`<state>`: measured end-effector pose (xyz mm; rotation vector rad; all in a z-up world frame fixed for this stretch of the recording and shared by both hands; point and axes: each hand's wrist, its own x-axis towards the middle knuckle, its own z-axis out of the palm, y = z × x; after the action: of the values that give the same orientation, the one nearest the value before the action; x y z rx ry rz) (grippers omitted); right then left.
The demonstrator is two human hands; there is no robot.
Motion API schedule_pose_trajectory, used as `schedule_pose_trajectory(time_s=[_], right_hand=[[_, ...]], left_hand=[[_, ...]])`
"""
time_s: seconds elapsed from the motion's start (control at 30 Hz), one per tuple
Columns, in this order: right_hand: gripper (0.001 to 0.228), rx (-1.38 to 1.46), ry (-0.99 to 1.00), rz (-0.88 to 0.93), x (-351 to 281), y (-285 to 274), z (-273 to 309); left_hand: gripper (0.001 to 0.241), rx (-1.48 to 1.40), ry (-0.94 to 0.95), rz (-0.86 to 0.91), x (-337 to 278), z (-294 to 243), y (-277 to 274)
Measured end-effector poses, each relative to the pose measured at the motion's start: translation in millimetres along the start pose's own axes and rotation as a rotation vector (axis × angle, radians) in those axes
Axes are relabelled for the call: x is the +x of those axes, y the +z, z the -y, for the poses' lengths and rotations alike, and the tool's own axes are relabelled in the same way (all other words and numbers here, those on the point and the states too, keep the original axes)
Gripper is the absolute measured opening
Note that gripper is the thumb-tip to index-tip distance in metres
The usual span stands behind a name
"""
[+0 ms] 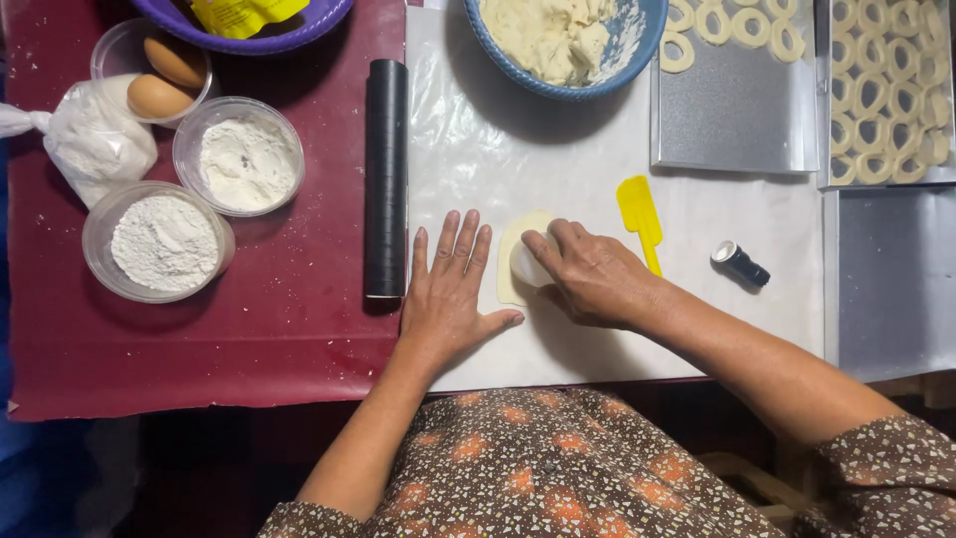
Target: The recorder prepares donut dough by rolling it out and using a cutter to shape individual donuts.
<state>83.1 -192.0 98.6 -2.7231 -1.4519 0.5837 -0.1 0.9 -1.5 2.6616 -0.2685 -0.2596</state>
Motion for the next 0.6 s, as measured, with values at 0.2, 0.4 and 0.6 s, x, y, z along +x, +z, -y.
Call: schedule_pose_trajectory(time_s=[0.2, 0.4, 0.6], right_hand=[[0.068, 0.074, 0.329, 0.019, 5, 7, 20], [0.067, 0.106, 0.421, 0.010, 5, 10, 21], [0.067, 0.070, 0.126, -0.023, -4, 0, 11]], left_hand=[[0.128, 0.005, 0.023, -0.040, -3, 0, 1], [0.127, -0.011, 0.021, -0.038, -2, 0, 1], [0.127, -0.014, 0.027, -0.035, -4, -1, 1]])
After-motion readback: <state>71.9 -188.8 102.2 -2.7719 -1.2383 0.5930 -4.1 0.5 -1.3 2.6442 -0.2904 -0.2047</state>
